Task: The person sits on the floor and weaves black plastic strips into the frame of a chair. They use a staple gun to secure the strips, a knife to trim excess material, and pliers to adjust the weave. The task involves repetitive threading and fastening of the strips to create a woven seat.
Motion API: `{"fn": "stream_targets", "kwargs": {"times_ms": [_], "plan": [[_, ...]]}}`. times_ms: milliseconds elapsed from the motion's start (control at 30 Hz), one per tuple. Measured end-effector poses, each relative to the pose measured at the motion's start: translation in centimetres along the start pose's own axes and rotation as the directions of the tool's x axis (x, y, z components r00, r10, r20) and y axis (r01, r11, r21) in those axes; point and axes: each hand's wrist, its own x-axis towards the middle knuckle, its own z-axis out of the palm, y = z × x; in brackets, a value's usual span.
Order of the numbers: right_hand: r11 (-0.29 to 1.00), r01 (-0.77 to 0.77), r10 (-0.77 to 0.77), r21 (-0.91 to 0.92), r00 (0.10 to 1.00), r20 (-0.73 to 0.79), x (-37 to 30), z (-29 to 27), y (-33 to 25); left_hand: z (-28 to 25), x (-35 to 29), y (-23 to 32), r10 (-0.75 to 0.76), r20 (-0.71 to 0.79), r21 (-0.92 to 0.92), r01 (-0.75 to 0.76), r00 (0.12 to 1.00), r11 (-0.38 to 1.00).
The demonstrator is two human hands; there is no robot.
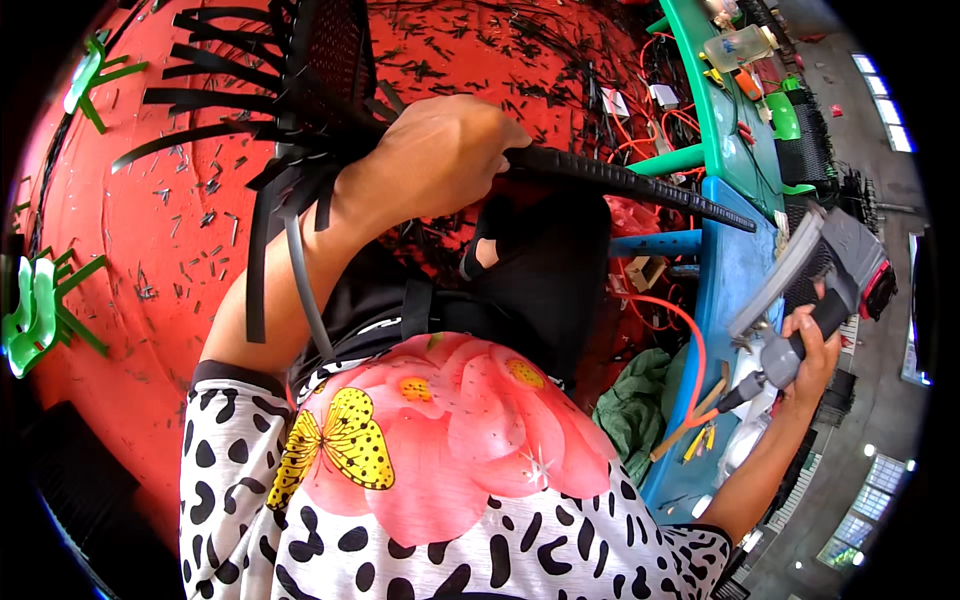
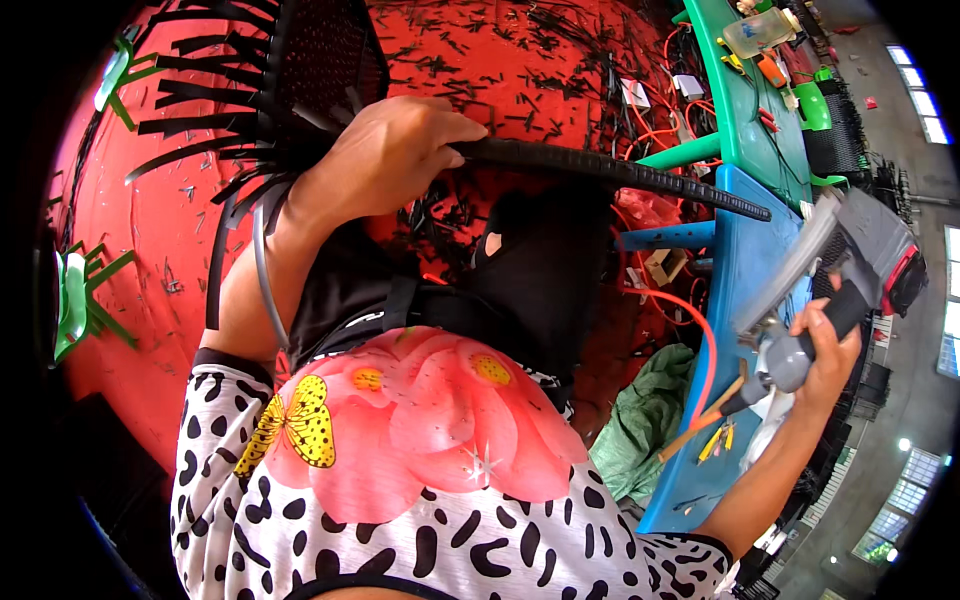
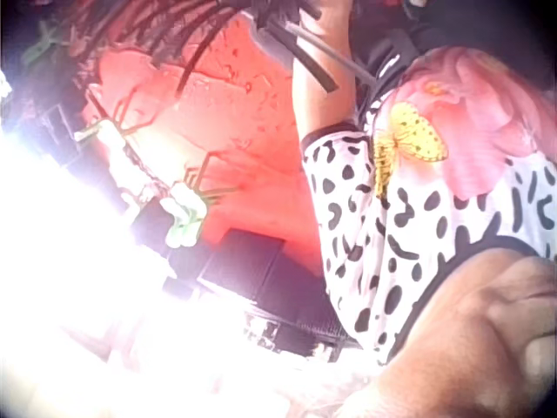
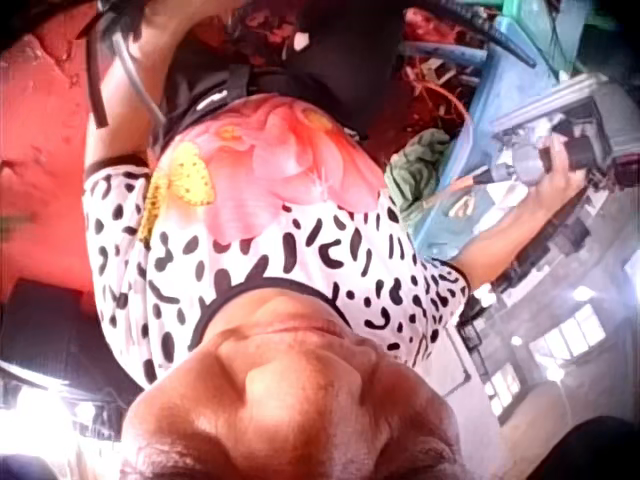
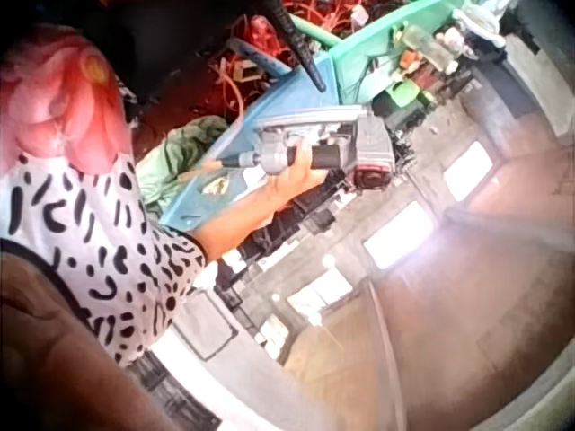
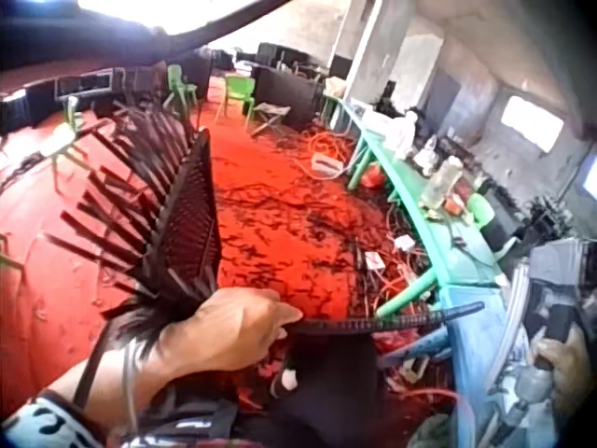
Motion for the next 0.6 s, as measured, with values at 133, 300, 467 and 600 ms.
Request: {"fn": "stream_targets", "kwargs": {"times_ms": [133,300,467,600], "plan": [[0.992,-0.041,0.01,0.123,0.969,0.246,-3.1,7.9,-3.4,0.9,0.6,0.4,-0.027,0.022,0.006,0.027,0.999,1.0],[0.951,-0.269,0.161,0.155,0.855,0.493,-4.7,13.8,-5.5,1.1,1.2,0.9,-0.071,0.001,-0.022,0.071,0.997,0.997],[0.931,-0.35,0.209,0.108,0.75,0.627,-4.9,15.5,-5.6,1.6,1.9,1.1,-0.092,-0.003,-0.034,0.092,0.996,0.995],[0.927,-0.362,0.225,0.103,0.753,0.618,-4.9,16.4,-5.8,1.7,2.2,1.3,-0.086,0.034,-0.018,0.087,0.996,0.996]]}}
